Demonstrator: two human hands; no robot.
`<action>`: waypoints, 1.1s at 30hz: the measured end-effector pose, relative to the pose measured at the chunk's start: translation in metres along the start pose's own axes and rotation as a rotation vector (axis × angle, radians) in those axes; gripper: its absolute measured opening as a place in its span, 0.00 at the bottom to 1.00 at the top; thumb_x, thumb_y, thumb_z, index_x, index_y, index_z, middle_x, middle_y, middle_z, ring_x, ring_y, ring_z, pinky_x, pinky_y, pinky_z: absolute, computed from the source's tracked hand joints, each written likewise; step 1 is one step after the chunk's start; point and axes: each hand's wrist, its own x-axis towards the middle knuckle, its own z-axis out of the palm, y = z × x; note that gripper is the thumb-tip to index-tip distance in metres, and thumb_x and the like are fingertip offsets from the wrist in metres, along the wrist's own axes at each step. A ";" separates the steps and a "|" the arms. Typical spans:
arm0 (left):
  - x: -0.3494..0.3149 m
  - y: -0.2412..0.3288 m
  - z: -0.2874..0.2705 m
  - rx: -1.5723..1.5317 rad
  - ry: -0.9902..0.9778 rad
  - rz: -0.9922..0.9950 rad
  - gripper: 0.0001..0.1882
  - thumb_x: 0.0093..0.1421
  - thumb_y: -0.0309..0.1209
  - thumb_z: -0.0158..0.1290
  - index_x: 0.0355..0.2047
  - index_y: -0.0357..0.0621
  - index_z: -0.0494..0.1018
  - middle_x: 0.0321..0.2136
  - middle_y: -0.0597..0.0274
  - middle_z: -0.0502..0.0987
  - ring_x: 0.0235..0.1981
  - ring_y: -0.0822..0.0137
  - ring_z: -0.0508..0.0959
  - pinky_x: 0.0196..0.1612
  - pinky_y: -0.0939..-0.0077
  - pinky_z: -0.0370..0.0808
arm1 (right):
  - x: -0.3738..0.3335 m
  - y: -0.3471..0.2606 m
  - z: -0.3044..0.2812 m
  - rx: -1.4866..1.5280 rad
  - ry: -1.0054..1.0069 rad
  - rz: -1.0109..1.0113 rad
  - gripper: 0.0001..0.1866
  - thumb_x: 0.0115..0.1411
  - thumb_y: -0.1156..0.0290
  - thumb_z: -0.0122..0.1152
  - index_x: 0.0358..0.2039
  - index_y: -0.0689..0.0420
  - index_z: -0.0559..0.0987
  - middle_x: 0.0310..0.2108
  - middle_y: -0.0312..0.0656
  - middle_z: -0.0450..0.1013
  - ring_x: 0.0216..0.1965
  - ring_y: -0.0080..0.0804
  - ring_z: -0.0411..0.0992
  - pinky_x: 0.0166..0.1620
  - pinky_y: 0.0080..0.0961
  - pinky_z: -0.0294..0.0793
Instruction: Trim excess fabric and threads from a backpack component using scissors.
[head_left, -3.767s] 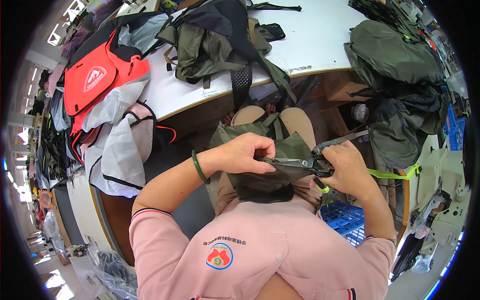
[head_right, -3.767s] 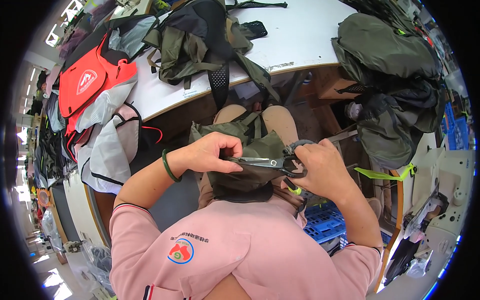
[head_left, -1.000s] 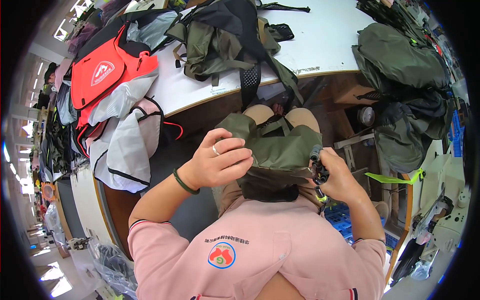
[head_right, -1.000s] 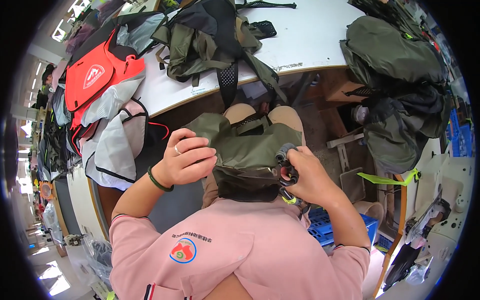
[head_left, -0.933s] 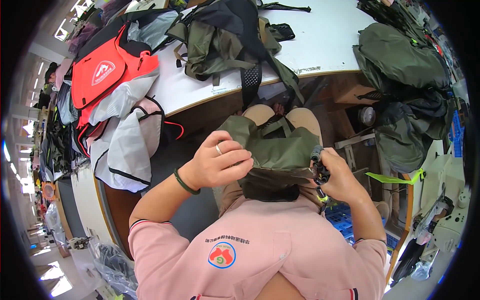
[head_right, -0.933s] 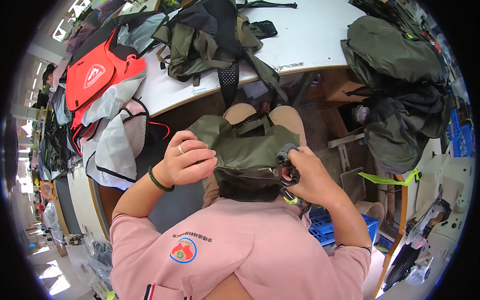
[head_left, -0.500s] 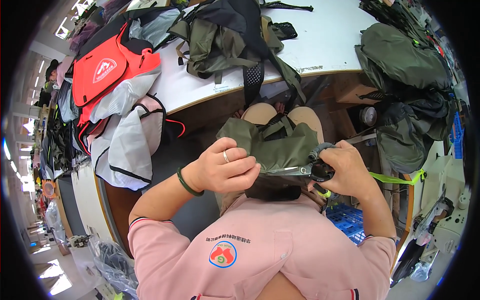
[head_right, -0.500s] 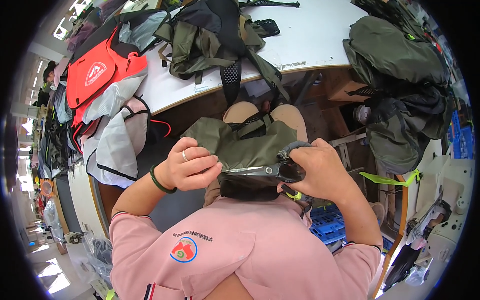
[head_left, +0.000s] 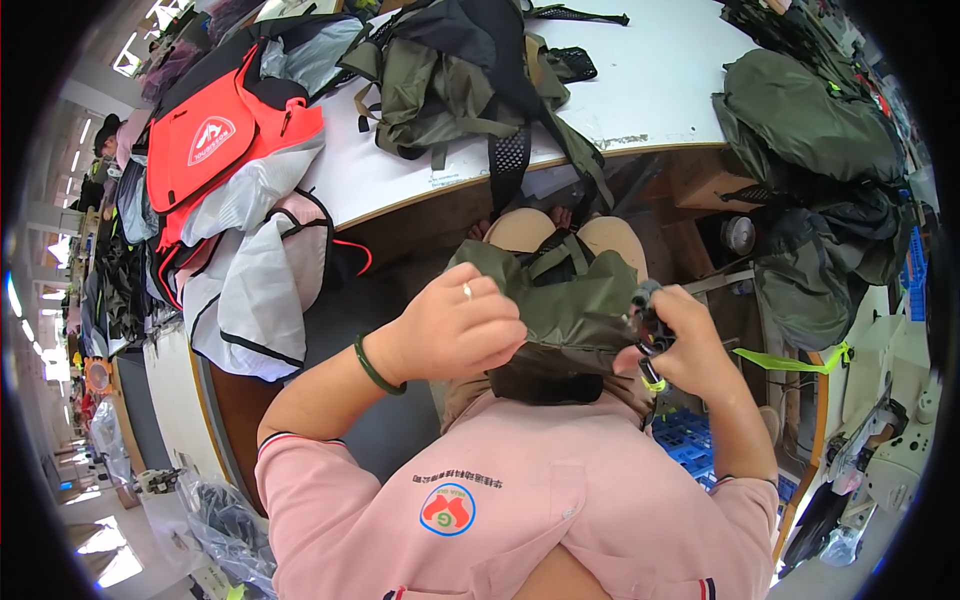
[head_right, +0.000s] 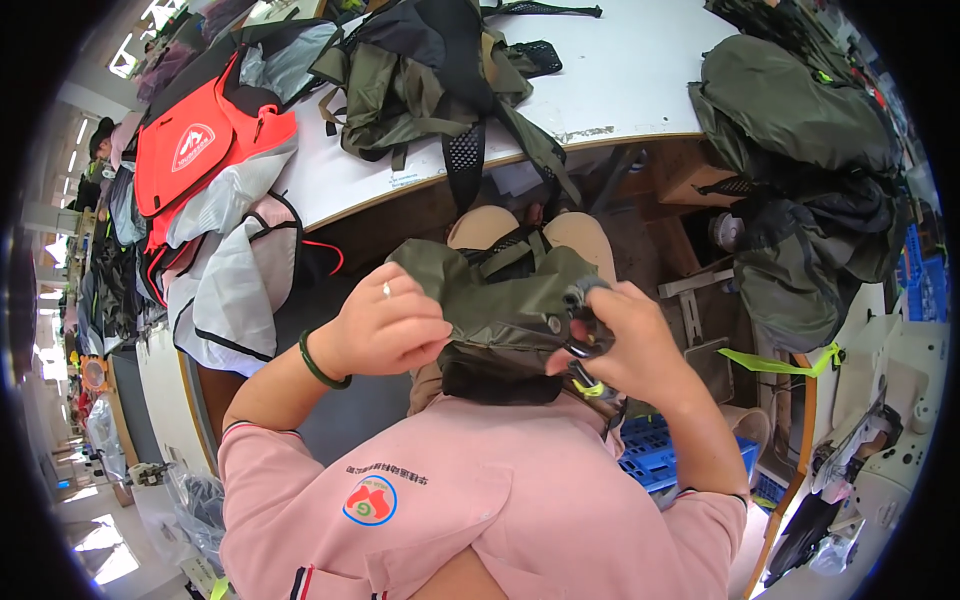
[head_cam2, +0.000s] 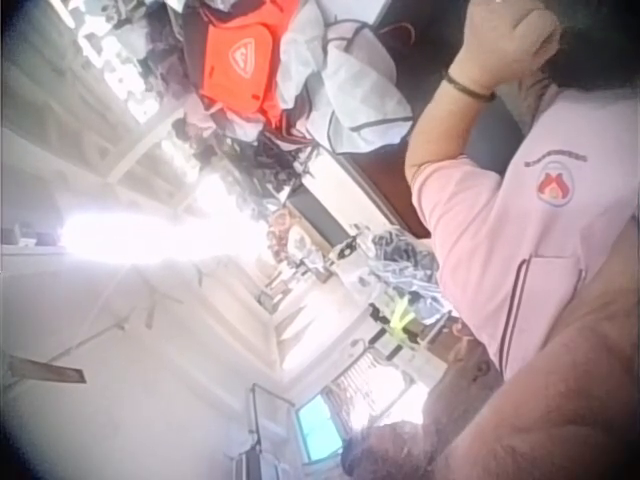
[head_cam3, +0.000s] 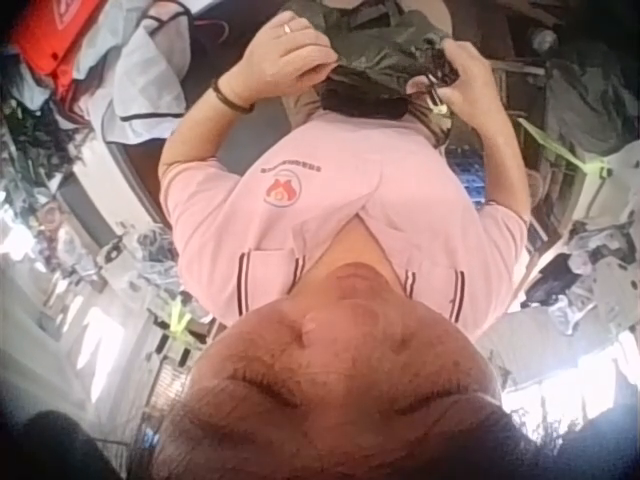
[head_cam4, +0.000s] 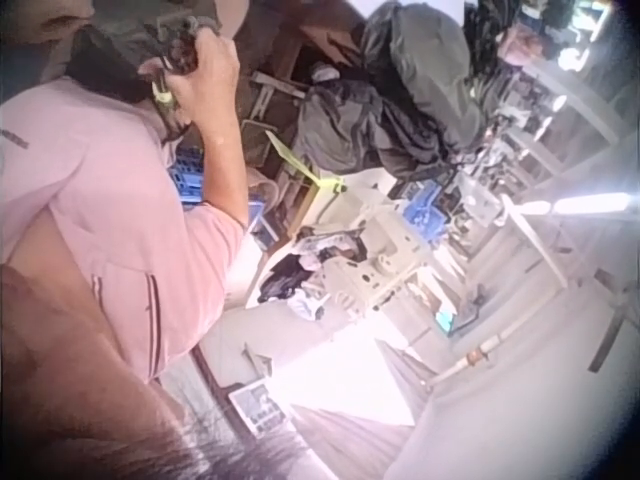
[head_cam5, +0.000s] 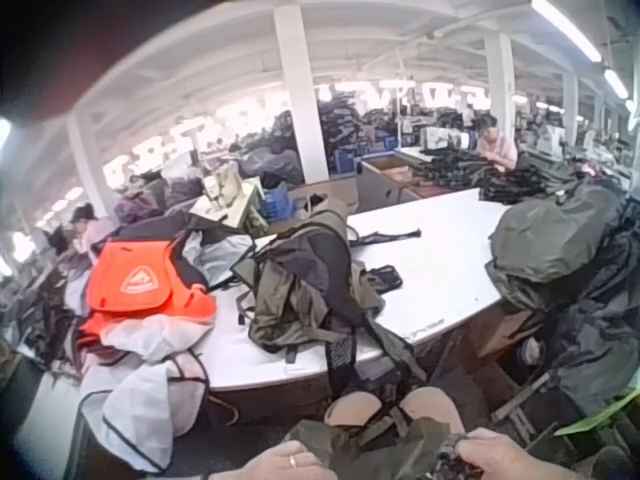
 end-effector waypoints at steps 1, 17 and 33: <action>0.005 0.000 -0.002 -0.135 -0.096 -0.119 0.10 0.47 0.24 0.61 0.31 0.44 0.76 0.28 0.65 0.76 0.25 0.66 0.72 0.29 0.72 0.68 | 0.006 -0.003 0.008 0.154 0.091 -0.079 0.24 0.34 0.63 0.82 0.27 0.58 0.75 0.25 0.39 0.73 0.30 0.41 0.70 0.37 0.32 0.69; 0.005 -0.032 0.013 -1.408 -0.338 -0.987 0.11 0.53 0.23 0.64 0.36 0.39 0.75 0.30 0.71 0.77 0.31 0.81 0.75 0.36 0.86 0.72 | 0.019 0.006 0.017 0.864 -0.037 0.239 0.12 0.50 0.77 0.70 0.30 0.58 0.73 0.27 0.34 0.73 0.27 0.17 0.69 0.32 0.17 0.69; -0.009 -0.031 0.027 -1.828 -0.134 -1.224 0.13 0.56 0.21 0.61 0.42 0.35 0.76 0.35 0.59 0.82 0.35 0.72 0.81 0.43 0.79 0.77 | 0.015 0.012 -0.022 -0.525 0.410 -0.350 0.25 0.34 0.56 0.78 0.28 0.57 0.76 0.25 0.39 0.71 0.28 0.40 0.71 0.41 0.35 0.68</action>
